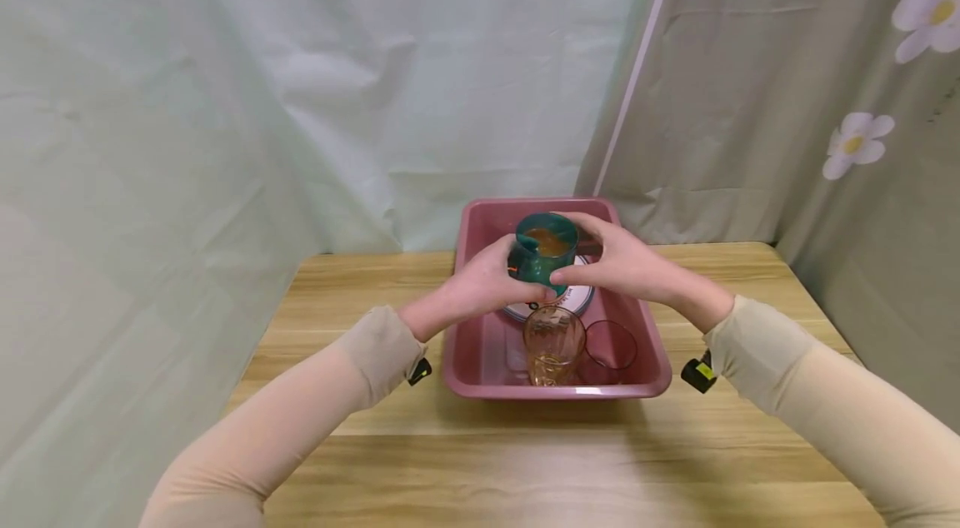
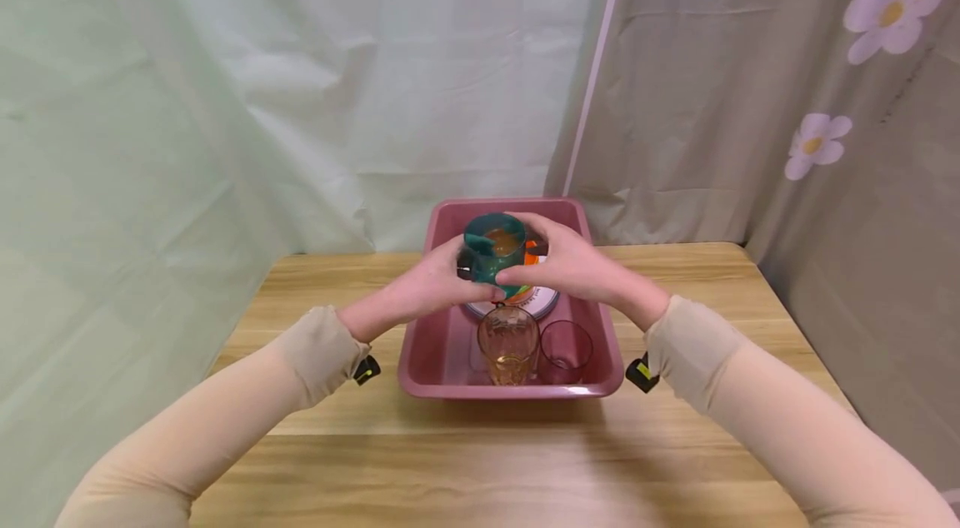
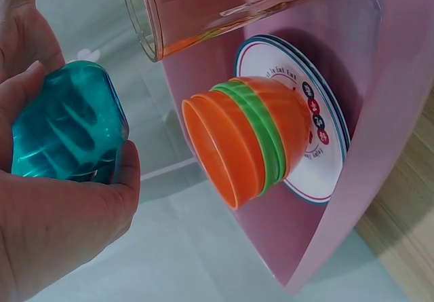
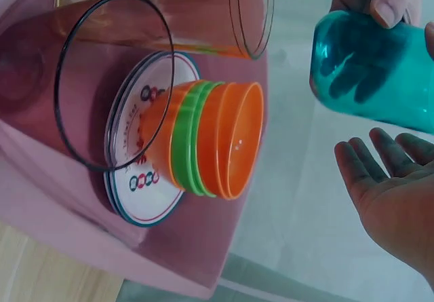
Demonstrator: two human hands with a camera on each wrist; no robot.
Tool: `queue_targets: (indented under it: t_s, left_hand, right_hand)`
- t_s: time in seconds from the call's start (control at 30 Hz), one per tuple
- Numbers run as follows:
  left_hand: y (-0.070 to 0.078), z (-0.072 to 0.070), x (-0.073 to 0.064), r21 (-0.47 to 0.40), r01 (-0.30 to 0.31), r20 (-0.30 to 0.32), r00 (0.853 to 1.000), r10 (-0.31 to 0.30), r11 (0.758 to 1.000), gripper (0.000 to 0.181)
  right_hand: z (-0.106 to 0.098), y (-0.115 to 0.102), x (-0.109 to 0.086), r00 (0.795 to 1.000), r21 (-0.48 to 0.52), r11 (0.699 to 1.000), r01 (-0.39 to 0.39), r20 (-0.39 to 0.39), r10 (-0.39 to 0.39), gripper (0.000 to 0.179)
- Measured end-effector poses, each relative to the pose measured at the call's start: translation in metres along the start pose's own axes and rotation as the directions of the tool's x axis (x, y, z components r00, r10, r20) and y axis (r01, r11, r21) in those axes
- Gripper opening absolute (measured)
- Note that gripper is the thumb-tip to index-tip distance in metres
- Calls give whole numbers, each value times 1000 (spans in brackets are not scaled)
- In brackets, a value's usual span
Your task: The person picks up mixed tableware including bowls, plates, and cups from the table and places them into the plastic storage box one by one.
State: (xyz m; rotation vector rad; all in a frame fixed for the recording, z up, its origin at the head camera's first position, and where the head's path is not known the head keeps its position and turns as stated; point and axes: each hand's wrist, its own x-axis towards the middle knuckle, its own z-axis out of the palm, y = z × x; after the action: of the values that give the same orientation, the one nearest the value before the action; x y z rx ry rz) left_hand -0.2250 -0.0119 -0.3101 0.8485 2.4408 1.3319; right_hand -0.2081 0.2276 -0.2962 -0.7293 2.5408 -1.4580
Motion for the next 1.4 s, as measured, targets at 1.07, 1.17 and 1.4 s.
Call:
queue_targets:
  t_s: [1.07, 1.17, 1.4]
  left_hand:
    - [-10, -2, -40, 389, -118, 84, 992, 93, 914, 95]
    - [-12, -2, -51, 513, -148, 131, 987, 94, 845, 98]
    - [-15, 6, -66, 648, -296, 223, 955, 197, 702, 99]
  right_hand:
    - [-18, 37, -23, 973, -112, 970, -215, -104, 204, 87]
    - [-20, 49, -26, 972, -118, 968, -221, -112, 208, 89]
    - [-21, 71, -23, 979, -213, 955, -205, -70, 194, 92]
